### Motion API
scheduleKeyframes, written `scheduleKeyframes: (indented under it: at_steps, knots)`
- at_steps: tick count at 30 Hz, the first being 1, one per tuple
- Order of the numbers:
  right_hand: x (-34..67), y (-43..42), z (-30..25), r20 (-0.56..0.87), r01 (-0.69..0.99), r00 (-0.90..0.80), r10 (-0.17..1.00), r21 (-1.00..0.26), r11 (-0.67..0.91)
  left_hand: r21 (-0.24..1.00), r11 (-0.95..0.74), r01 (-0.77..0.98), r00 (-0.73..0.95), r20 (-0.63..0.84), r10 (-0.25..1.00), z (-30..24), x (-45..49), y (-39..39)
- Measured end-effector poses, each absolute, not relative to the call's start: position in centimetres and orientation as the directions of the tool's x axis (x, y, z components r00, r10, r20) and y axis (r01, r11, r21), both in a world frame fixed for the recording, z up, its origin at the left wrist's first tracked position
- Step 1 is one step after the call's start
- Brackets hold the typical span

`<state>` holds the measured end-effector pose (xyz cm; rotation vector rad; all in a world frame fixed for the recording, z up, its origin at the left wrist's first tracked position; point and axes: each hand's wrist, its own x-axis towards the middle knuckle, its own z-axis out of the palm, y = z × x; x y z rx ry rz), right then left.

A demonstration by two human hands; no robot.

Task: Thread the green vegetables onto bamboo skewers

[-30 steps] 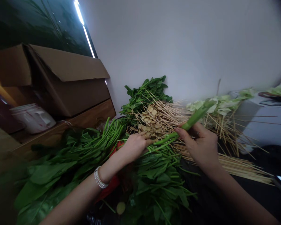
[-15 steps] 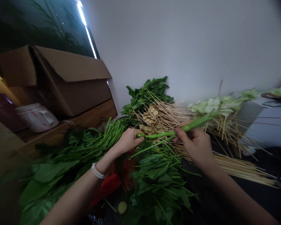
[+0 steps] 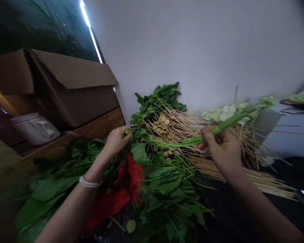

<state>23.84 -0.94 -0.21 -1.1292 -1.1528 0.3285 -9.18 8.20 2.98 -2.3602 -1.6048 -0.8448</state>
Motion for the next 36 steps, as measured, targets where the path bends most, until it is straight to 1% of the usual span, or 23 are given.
scheduleKeyframes:
  at_steps: [1,3,4,6,7,9,11,13,15,18,22,25,28,30,31,32,34,36]
  knots:
    - [23.8,-0.9,-0.3,0.545,0.314,0.420,0.726,-0.838,0.447,0.213,-0.403,0.890,0.216,0.581,0.784,4.2,-9.6,8.0]
    - [23.6,-0.8,-0.5,0.542,0.313,0.404,0.737,-0.839,0.445,0.241,-0.382,0.892,0.138,0.659,0.739,6.3,-10.2,7.2]
    - [23.5,-0.8,-0.6,0.543,0.313,0.399,0.739,-0.838,0.447,0.241,-0.360,0.901,0.087,0.714,0.695,7.2,-10.2,6.7]
    - [23.3,-0.8,-0.7,0.551,0.318,0.396,0.735,-0.833,0.453,0.191,-0.348,0.918,0.073,0.780,0.622,8.1,-9.6,5.5]
    - [23.3,-0.8,-0.7,0.553,0.319,0.394,0.734,-0.831,0.455,0.157,-0.376,0.913,0.111,0.792,0.601,8.2,-9.1,4.9]
    - [23.1,-0.9,-0.7,0.556,0.318,0.384,0.738,-0.829,0.460,0.105,-0.493,0.864,0.249,0.761,0.599,7.4,-7.6,4.0]
    - [22.9,-1.0,-0.8,0.554,0.313,0.374,0.744,-0.831,0.461,0.046,-0.596,0.802,0.423,0.661,0.620,5.9,-5.9,3.6]
    - [22.8,-1.1,-0.7,0.555,0.322,0.366,0.747,-0.828,0.459,-0.029,-0.649,0.760,0.558,0.540,0.629,4.1,-4.5,3.6]
    - [22.6,-1.3,-0.7,0.565,0.335,0.361,0.742,-0.821,0.462,-0.076,-0.669,0.740,0.622,0.455,0.637,2.4,-3.5,4.1]
    - [22.6,-1.5,-0.7,0.571,0.340,0.360,0.737,-0.817,0.466,-0.096,-0.683,0.724,0.660,0.383,0.647,0.5,-3.0,4.9]
    - [22.7,-1.3,-0.5,0.556,0.300,0.350,0.754,-0.829,0.471,-0.085,-0.691,0.718,0.671,0.346,0.655,-0.5,-3.1,5.6]
    - [23.0,-0.9,-0.4,0.530,0.169,0.310,0.789,-0.848,0.503,-0.080,-0.687,0.723,0.666,0.349,0.660,-0.6,-3.4,5.8]
    - [23.2,-0.5,-0.4,0.494,0.041,0.221,0.841,-0.866,0.498,-0.067,-0.680,0.730,0.653,0.360,0.666,-0.6,-3.6,6.0]
    - [23.2,-0.4,-0.4,0.471,0.018,0.165,0.867,-0.880,0.474,-0.016,-0.666,0.746,0.623,0.372,0.688,-0.6,-3.7,6.2]
    - [23.1,-0.3,-0.5,0.460,0.016,0.149,0.875,-0.886,0.463,0.035,-0.657,0.753,0.596,0.388,0.703,-0.7,-3.7,6.4]
    - [23.1,-0.3,-0.6,0.450,0.014,0.140,0.882,-0.892,0.452,0.112,-0.645,0.756,0.556,0.409,0.723,-0.8,-3.8,6.8]
    - [22.9,-0.2,-0.7,0.428,-0.005,0.136,0.894,-0.902,0.433,0.349,-0.577,0.738,0.418,0.434,0.798,-1.0,-4.2,7.7]
    - [22.8,-0.1,-0.9,0.410,-0.028,0.150,0.900,-0.908,0.418,0.564,-0.462,0.684,0.246,0.418,0.875,-1.2,-4.8,8.9]
